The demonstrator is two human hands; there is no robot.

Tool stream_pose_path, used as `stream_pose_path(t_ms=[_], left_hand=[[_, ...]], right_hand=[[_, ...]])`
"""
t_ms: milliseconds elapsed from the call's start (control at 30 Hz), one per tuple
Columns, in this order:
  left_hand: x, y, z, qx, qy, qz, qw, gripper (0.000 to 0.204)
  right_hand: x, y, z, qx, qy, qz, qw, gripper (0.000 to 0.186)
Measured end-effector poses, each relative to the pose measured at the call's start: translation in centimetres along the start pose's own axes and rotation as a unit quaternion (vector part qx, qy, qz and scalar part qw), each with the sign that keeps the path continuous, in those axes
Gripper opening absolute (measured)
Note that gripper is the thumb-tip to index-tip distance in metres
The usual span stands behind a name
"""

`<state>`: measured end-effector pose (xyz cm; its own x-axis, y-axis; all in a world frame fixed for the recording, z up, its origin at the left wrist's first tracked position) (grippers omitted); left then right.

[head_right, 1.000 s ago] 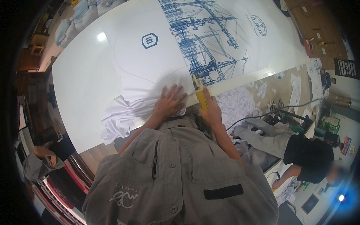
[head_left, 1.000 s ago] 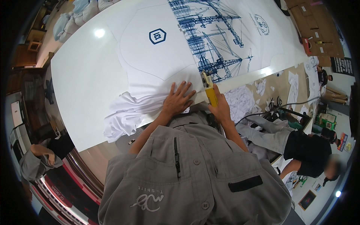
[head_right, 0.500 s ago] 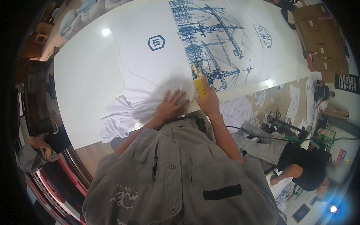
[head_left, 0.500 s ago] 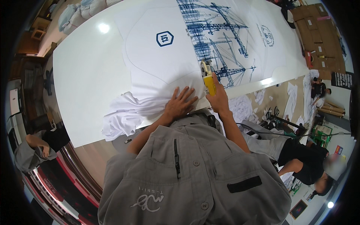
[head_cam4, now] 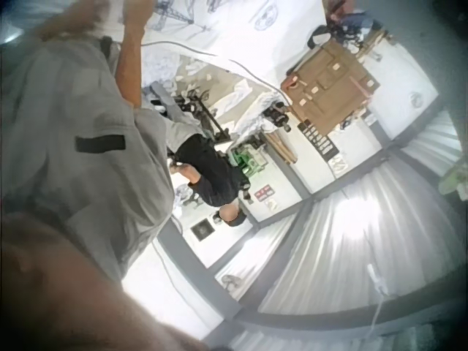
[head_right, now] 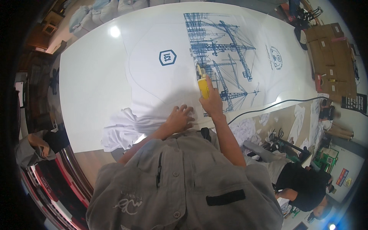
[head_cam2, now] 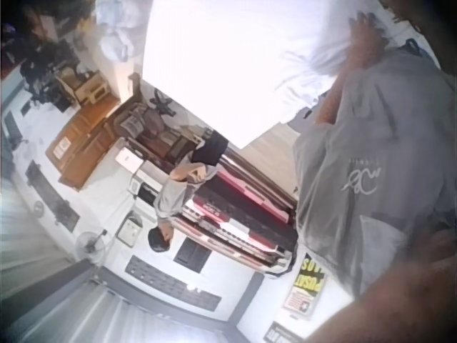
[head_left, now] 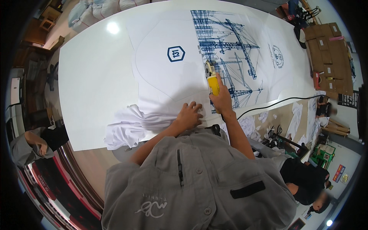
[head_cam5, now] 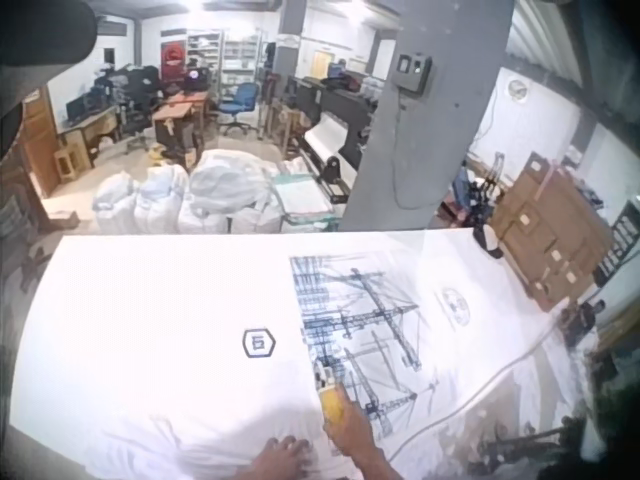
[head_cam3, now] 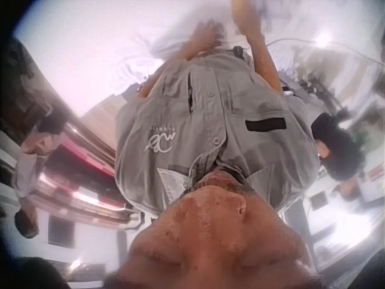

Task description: The person uses a yellow electric fabric cutter to cut a large white sheet of fabric laid out on a table. They follow a pre-drawn pattern on the fabric, cutting out a specific shape. After cutting, they lift the cut piece and place it aside before continuing to cut another section of the fabric.

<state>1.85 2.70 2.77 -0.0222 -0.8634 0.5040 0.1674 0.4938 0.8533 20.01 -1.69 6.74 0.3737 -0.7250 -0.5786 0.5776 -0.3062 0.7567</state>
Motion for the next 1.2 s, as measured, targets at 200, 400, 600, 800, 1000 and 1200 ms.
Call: stream_pose_path(t_ms=[200,400,600,800,1000,1200], left_hand=[[-0.6,-0.3,-0.4,-0.020,0.012,0.018,1.000,0.031],[-1.1,-0.9,-0.9,-0.018,0.021,0.038,0.999,0.028],[-1.1,-0.6,-1.1,-0.011,0.022,0.037,0.999,0.024],[-0.9,0.0,-1.1,0.029,0.012,0.050,0.998,0.025],[-1.0,-0.2,-1.3,0.020,0.019,0.086,0.996,0.024],[-1.4,-0.2,-1.4,0.040,0.047,0.145,0.987,0.025]], right_hand=[[-2.4,0.1,-3.7,-0.017,-0.028,0.011,0.999,0.100],[-4.1,-0.1,-7.8,0.003,0.020,0.001,1.000,0.101],[-7.6,0.2,-11.7,-0.020,-0.052,0.037,0.998,0.104],[-8.8,-0.3,-16.2,-0.017,-0.039,0.015,0.999,0.103],[-11.4,-0.4,-21.4,-0.023,-0.023,0.005,0.999,0.105],[-14.7,-0.5,-26.8,0.000,-0.021,0.031,0.999,0.105]])
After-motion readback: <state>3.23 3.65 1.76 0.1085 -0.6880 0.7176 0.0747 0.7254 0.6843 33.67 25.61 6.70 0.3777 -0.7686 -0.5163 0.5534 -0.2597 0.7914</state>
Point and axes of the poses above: each hand's wrist, its own z-axis away from the middle knuckle, its own y-axis out of the back of the hand, x = y × z, the point moved 5 cm from there along -z, towards the middle knuckle, and after that the axes turned 12 degrees about -y, right-handed, at the moved point
